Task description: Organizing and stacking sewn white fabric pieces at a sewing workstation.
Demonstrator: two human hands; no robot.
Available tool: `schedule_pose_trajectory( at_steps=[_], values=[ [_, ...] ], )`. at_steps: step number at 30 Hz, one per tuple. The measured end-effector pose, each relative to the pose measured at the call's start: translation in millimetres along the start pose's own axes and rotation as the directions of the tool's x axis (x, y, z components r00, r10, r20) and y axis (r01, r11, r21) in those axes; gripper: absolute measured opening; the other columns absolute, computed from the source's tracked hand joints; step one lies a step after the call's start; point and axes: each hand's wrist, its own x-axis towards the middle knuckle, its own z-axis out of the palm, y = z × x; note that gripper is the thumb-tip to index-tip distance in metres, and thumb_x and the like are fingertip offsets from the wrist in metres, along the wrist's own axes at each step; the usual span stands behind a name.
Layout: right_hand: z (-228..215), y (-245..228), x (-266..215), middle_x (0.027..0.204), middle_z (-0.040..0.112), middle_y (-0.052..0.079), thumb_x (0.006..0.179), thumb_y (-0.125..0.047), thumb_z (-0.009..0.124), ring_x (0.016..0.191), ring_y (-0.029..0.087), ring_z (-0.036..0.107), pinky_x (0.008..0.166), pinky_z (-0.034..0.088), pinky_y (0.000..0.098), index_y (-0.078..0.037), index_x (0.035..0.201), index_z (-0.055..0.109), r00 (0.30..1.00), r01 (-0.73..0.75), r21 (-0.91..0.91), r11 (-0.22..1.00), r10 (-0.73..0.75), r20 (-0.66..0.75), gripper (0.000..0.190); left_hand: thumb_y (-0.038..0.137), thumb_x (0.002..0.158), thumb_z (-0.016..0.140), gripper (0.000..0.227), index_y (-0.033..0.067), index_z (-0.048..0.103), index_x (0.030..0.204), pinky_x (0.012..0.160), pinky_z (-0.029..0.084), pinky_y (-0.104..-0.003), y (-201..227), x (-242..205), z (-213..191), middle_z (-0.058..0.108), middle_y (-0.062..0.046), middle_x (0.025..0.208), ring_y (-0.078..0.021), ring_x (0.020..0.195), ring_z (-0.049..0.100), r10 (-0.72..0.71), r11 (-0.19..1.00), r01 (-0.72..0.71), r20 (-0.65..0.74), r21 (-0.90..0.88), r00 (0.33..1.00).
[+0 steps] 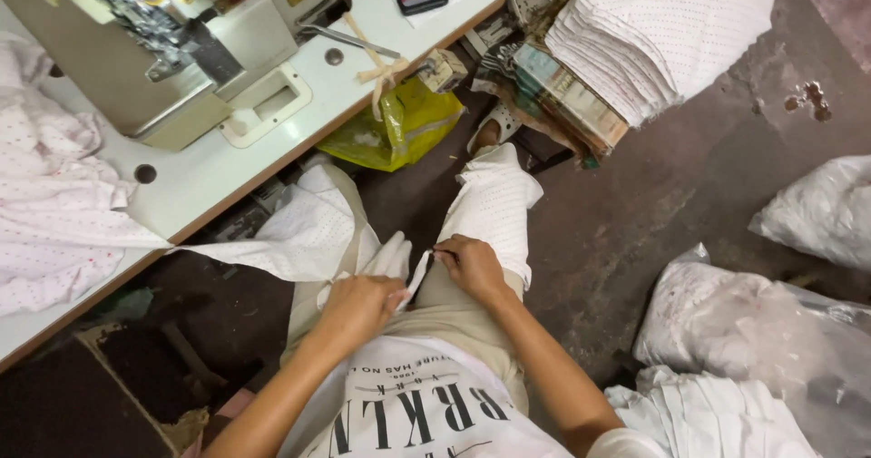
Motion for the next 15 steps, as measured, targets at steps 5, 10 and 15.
schedule_pose_trajectory(
  at_steps=[5, 10, 15],
  values=[
    [-50.7, -41.1, -15.2, 0.096, 0.076, 0.012, 0.082, -0.012, 0.078, 0.096, 0.023, 0.066, 0.095, 0.05, 0.0404, -0.009, 0.14, 0.064, 0.914, -0.017, 0.598, 0.801, -0.23, 0.335, 0.059, 0.022, 0.093, 0.065, 0.013, 0.0165, 0.075, 0.086, 0.072, 0.059, -0.048, 11.1, -4.1, -16.8, 0.078, -0.01, 0.079, -0.0396, 0.079, 0.075, 0.075, 0.982, -0.072, 0.011, -0.177, 0.997],
    [-156.9, -53.3, -62.8, 0.077, 0.068, 0.002, 0.09, -0.027, 0.079, 0.066, 0.013, 0.06, 0.061, 0.049, 0.0285, -0.008, 0.086, 0.07, 0.815, 0.219, 0.661, 0.718, -0.507, 0.28, 0.022, 0.038, 0.079, 0.078, 0.02, 0.0331, 0.085, 0.098, 0.085, 0.054, -0.02, -34.7, -31.4, -78.7, 0.086, 0.017, 0.102, -0.0044, 0.094, 0.08, -0.235, 0.955, 0.26, 0.168, -0.143, 0.957],
    [-188.0, -38.1, -53.3, 0.055, 0.058, 0.003, 0.075, -0.006, 0.084, 0.047, 0.009, 0.053, 0.045, 0.04, 0.02, -0.004, 0.073, 0.065, 0.953, 0.216, 0.714, 0.666, 0.015, -0.302, 0.019, 0.041, 0.094, 0.06, 0.025, 0.0196, 0.074, 0.094, 0.065, 0.055, -0.043, -45.3, -9.2, -91.1, 0.078, -0.004, 0.079, -0.0284, 0.069, 0.074, -0.036, 0.983, 0.079, -0.244, 0.167, 0.969]
  ],
)
